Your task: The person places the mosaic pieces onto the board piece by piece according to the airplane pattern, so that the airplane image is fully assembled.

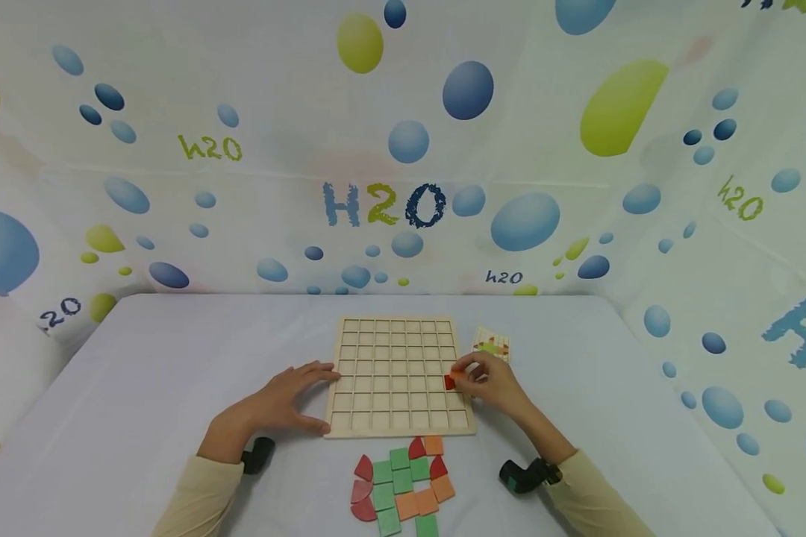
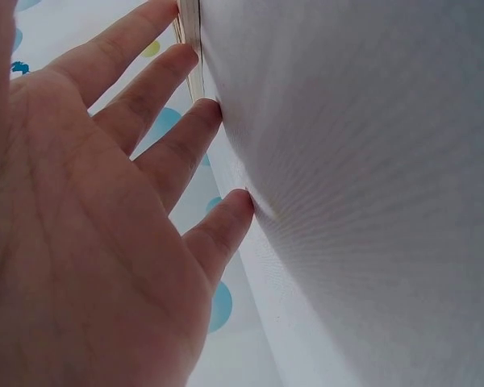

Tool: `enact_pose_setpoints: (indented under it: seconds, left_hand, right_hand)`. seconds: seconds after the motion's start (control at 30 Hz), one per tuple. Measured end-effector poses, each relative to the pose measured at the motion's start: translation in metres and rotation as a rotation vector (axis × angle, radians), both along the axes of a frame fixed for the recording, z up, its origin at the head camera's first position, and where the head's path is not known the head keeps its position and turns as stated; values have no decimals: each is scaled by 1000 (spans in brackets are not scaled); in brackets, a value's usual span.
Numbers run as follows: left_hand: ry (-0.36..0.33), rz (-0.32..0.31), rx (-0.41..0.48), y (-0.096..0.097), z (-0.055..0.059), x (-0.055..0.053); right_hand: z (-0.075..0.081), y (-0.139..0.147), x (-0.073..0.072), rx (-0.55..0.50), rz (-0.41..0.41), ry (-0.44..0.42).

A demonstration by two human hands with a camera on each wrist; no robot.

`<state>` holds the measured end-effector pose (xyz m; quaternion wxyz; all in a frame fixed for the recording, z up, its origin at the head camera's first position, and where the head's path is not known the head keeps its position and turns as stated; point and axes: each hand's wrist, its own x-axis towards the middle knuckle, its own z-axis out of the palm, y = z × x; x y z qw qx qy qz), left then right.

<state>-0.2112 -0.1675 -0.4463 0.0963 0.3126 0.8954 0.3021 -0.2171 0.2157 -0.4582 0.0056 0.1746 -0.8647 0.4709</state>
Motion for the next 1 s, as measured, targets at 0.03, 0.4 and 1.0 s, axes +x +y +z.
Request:
enact_pose_setpoints:
  seconds: [0.03,0.4,1.0]
  left_hand:
    - [-1,1,-1,0,0,0]
    - [-2,2,3,0,-1,0]
    - [-8,0,8,1,-2,0]
  right_hand:
    - [0,0,-1,0,-8,-9]
    - [2,-10,-8,37,-92,-55]
    - [0,-16,-14,117,-147,-18]
